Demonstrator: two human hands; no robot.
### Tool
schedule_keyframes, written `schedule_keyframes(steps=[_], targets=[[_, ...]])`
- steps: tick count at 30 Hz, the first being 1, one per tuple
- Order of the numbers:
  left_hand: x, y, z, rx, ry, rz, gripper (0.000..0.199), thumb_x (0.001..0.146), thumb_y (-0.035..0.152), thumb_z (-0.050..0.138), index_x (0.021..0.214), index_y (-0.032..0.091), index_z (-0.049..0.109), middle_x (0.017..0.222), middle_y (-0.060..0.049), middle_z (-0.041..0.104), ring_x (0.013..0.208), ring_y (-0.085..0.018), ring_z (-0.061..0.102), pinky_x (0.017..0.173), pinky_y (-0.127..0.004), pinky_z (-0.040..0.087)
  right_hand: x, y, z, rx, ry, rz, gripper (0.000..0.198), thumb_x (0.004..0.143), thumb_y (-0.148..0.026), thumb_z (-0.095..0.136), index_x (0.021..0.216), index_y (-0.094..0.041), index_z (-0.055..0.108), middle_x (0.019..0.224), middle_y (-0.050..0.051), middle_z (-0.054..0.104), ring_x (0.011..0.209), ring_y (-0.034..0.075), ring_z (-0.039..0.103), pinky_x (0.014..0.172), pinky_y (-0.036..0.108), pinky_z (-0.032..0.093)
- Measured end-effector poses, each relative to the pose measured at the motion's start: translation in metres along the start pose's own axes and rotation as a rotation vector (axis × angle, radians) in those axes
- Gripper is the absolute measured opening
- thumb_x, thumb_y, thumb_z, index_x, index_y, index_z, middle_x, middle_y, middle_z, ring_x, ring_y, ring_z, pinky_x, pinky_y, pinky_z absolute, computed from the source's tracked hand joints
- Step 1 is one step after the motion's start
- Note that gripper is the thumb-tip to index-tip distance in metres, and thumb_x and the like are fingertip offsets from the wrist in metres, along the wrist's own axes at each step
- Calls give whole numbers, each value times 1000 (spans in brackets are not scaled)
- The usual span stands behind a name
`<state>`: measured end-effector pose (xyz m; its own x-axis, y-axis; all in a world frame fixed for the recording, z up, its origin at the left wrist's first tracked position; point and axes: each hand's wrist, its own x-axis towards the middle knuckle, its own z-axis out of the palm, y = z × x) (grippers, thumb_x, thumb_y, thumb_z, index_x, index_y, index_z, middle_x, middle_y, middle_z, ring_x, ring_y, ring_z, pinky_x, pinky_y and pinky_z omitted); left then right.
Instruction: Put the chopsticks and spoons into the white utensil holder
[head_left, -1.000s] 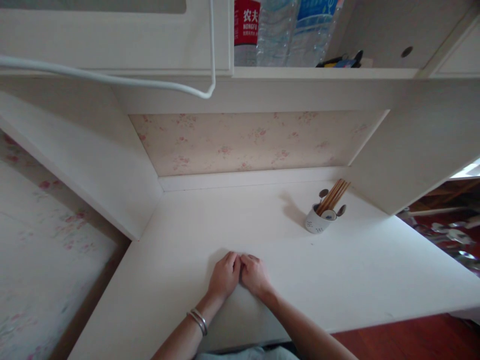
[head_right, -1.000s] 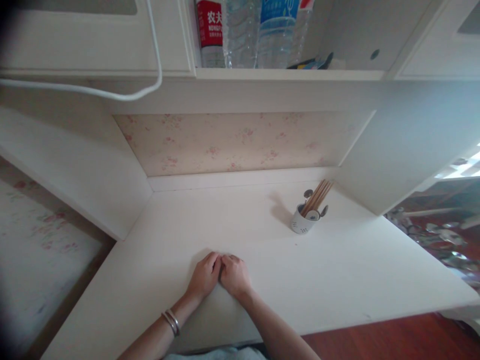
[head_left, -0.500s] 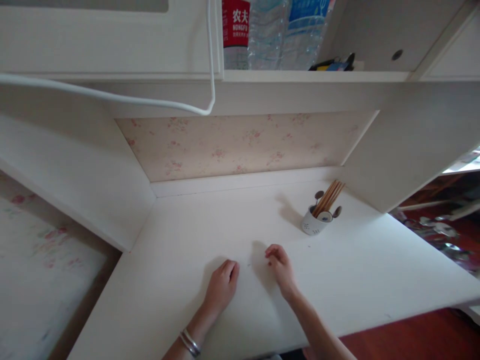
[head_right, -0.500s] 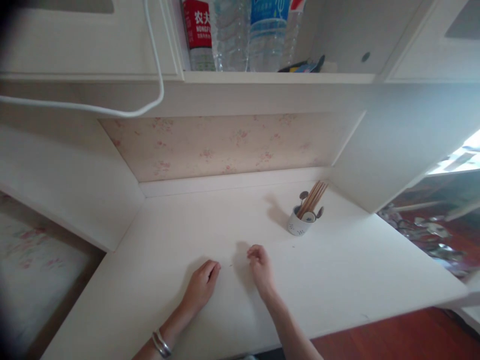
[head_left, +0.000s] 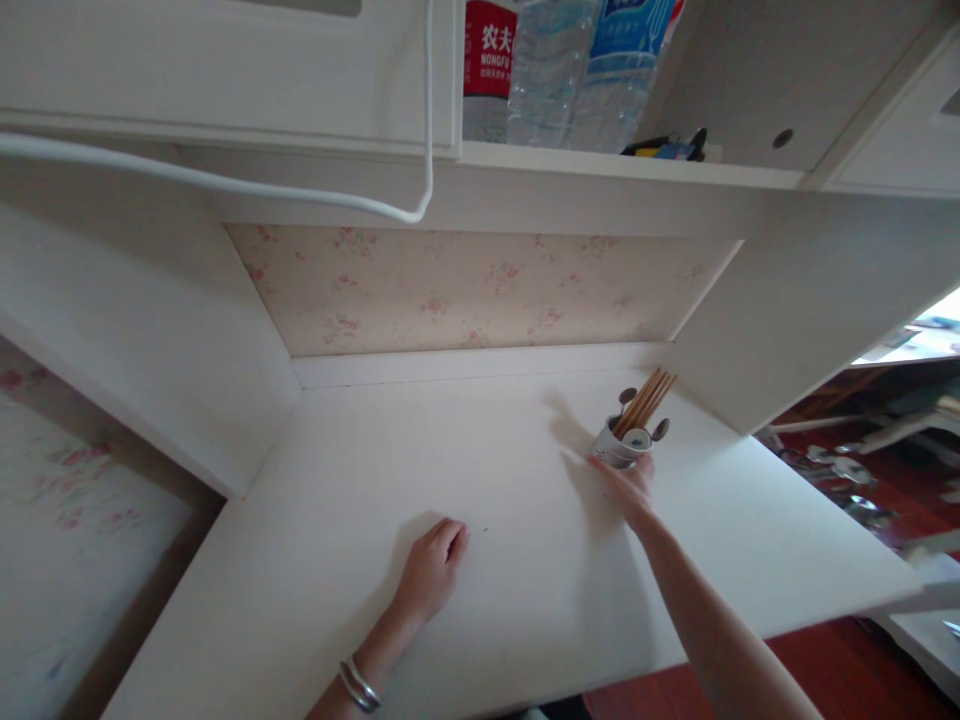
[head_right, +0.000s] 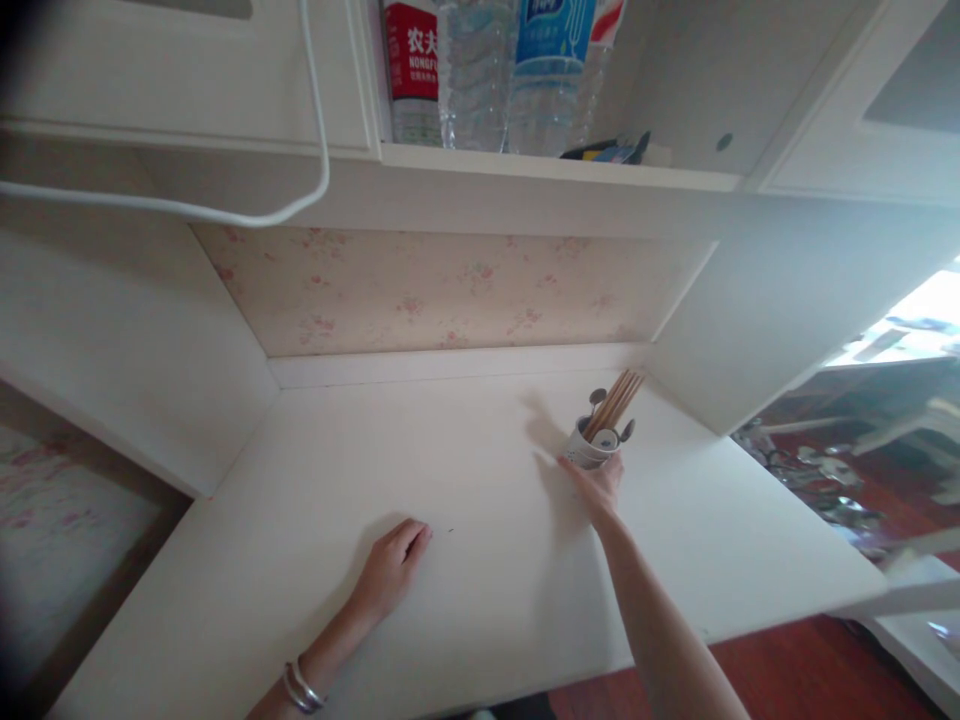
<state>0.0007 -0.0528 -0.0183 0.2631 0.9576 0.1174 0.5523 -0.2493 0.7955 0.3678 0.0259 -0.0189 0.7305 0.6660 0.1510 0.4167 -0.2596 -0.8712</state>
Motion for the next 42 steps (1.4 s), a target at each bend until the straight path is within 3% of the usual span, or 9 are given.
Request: schedule_keyframes(steps=[5,8,11,15,19,23,29,36,42], targets=[[3,-1,-1,-106,10,-55,36,95,42,40,78,19,61,74,-3,61,73,-17,56,71,-28,40,2,-22,13,40,-7,28,83,54,-52,79,122,-16,45,110,14,61,97,30,59,81,41,46],[9,-2,-6,-379,9,-205,34,90,49,48,83,18,61,71,0,57,64,-14,53,61,-26,40,-12,-35,15,106,-65,9,77,55,-47,79,118,-16,49,109,13,63,96,29,59,80,40,46],[19,-3,-17,-822,38,-340,37,83,51,58,104,20,57,88,-1,59,69,-13,57,58,-24,43,-47,-50,18,202,-236,-16,63,62,-46,75,114,-16,55,102,10,68,88,26,63,75,34,49],[32,1,-31,-1243,54,-337,55,80,45,65,129,31,44,126,-6,54,103,-17,60,82,-32,51,-121,-71,18,403,-644,18,48,71,-41,72,111,-17,61,98,8,70,85,24,64,71,31,49],[36,12,-36,-1398,-14,-334,60,86,60,49,139,34,36,138,-8,51,116,-22,58,95,-43,49,-199,-91,14,739,-1075,316,43,74,-33,70,114,-17,61,103,7,70,96,25,63,82,35,49],[26,22,-33,-1417,-53,-428,72,84,78,24,139,34,38,134,-9,57,115,-28,60,86,-50,53,-249,-98,16,959,-1346,719,48,76,-45,66,110,-12,62,97,11,71,87,26,67,75,38,53],[11,15,-27,-1637,246,-638,54,87,63,46,130,31,48,103,-4,70,86,-22,69,77,-43,55,-268,-99,17,1097,-1418,1108,67,81,-70,51,110,-10,63,94,11,72,74,23,70,63,31,56],[24,1,-39,-1752,368,-638,32,85,52,57,103,25,58,73,2,63,62,-13,63,66,-31,55,-281,-92,16,1053,-1476,1183,69,81,-69,51,109,-7,62,94,14,71,75,25,71,61,32,57],[34,-8,-49,-1761,406,-598,53,74,67,63,113,33,53,82,3,62,66,-15,65,68,-37,57,-283,-86,17,1005,-1444,1193,70,77,-66,57,110,-5,62,93,15,71,74,25,70,59,31,56]])
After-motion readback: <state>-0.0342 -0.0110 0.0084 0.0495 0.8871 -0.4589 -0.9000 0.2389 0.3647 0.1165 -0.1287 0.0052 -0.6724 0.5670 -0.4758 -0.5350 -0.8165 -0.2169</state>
